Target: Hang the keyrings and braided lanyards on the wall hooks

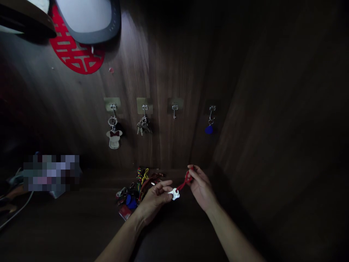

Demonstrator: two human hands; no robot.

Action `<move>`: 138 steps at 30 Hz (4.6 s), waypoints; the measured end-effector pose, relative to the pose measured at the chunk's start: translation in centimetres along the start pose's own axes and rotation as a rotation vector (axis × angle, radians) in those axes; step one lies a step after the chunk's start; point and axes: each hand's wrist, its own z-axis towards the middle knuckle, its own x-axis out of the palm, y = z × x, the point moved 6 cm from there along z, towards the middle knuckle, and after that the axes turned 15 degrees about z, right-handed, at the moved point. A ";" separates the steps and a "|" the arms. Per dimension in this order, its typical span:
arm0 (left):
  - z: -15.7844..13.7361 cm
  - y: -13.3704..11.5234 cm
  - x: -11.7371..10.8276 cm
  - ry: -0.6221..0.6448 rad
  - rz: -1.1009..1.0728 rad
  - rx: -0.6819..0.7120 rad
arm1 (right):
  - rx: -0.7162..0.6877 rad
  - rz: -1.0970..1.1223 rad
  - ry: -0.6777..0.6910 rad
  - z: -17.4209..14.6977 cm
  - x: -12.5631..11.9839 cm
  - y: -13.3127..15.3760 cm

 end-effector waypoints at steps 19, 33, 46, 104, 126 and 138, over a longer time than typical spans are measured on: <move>1.2 0.8 -1.6 -0.124 0.240 0.046 | -0.270 -0.411 0.062 0.6 2.2 4.7; 1.8 0.8 -1.0 -0.053 0.337 0.062 | -0.897 -0.937 -0.010 5.7 7.1 15.5; 2.0 1.0 -0.8 -0.009 0.308 0.060 | -0.853 -0.769 0.030 11.0 8.7 18.6; 0.2 -2.2 -4.2 -0.423 1.468 0.537 | -0.256 -1.601 0.640 -2.1 3.0 -6.1; -0.1 -3.3 -3.9 -0.465 1.537 0.433 | -0.241 -1.612 0.574 -0.7 1.4 -6.2; -0.1 -3.9 -2.6 -0.316 0.711 0.415 | -0.271 -1.294 0.536 -1.4 2.9 -5.8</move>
